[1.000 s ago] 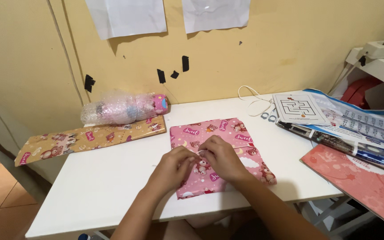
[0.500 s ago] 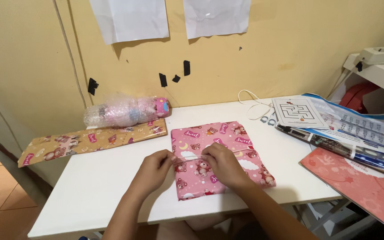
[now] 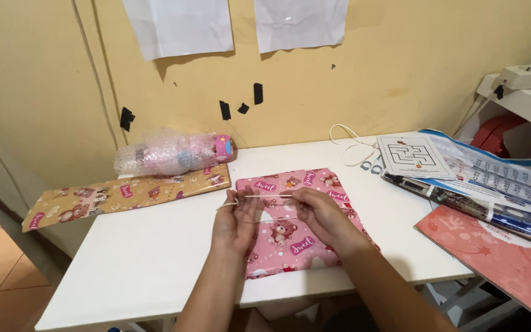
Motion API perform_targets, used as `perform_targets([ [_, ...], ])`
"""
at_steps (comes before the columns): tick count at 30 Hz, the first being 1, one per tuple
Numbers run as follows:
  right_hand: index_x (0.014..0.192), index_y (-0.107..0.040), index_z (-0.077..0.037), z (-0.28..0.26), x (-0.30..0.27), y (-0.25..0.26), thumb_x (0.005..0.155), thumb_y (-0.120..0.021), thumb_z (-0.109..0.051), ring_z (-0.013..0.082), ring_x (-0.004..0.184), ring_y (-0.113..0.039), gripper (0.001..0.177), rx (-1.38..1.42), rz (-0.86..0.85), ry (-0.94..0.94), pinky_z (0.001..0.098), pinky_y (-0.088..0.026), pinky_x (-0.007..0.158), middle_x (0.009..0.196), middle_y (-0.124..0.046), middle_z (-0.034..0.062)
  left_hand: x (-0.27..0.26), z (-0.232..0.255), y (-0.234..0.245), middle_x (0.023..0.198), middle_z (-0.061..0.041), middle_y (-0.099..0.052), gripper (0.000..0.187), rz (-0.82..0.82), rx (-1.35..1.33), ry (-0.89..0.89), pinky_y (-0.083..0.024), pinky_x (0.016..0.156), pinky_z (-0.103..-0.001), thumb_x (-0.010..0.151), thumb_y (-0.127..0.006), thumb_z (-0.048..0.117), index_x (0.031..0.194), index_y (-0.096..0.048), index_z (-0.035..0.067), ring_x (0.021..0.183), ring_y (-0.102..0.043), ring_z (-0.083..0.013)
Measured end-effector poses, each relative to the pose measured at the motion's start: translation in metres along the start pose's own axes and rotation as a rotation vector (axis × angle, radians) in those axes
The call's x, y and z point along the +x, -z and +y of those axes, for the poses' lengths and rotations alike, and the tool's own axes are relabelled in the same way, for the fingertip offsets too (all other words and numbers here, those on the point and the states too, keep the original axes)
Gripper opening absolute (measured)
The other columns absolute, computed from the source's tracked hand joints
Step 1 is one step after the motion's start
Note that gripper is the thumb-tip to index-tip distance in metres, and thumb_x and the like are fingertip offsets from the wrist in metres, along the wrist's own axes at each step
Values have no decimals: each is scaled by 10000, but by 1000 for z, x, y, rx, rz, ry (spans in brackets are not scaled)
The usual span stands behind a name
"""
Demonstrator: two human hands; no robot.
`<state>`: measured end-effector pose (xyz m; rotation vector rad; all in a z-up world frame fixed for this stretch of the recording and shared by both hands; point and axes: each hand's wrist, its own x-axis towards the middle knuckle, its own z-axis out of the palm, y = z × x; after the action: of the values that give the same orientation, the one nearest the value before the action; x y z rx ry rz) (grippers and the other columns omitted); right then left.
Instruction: The person wraps two flat items with patterned paper and ties each with a white string. They then unwrap a cylindrical item from bubble wrap and rewrap it with bubble wrap. The wrapped items are placed on a nearby shelf.
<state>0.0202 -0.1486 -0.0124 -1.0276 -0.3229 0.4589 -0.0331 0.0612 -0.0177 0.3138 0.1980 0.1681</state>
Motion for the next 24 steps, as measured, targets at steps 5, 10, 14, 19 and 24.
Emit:
perform_targets([
  [5, 858, -589, -33, -8, -1, 6, 974, -550, -117, 90, 731, -554, 149, 82, -5, -6, 237, -430, 577, 1175, -739, 171, 25, -21, 11, 683, 16, -532, 258, -99, 20, 36, -540, 801, -385, 1046, -526, 327, 866, -550, 144, 697, -556, -153],
  [10, 860, -581, -49, -9, -4, 10, 1024, -553, -146, 93, 690, -545, 192, 47, -99, 12, 230, -416, 560, 1071, -735, 156, 21, -28, 9, 740, 4, -530, 207, -65, 289, 50, -497, 692, -315, 1072, -519, 252, 978, -609, 91, 668, -506, -119],
  [14, 1010, -665, -39, -3, -9, 4, 1057, -574, -169, 47, 636, -458, 165, -167, -87, 58, 203, -392, 582, 937, -694, 59, 1, -29, -3, 908, -82, -677, 200, -66, 629, -8, -567, 730, -301, 1026, -562, 147, 1118, -655, -4, 785, -628, -146],
  [19, 1160, -713, -17, 8, -20, -8, 1000, -607, -125, 45, 775, -563, 220, -537, -2, 131, 204, -459, 698, 963, -721, 26, -18, -30, -9, 898, -151, -721, 190, -154, 904, 13, -547, 527, -343, 982, -549, 96, 1103, -652, -9, 694, -696, -234],
  [24, 1174, -743, 22, 17, -20, -8, 944, -666, -26, 138, 972, -724, 247, -546, 39, 184, 255, -576, 886, 1051, -796, 87, -20, -33, -6, 854, -139, -725, 161, -180, 1173, -332, -564, 582, -258, 955, -602, 5, 1104, -550, -29, 706, -729, -161],
])
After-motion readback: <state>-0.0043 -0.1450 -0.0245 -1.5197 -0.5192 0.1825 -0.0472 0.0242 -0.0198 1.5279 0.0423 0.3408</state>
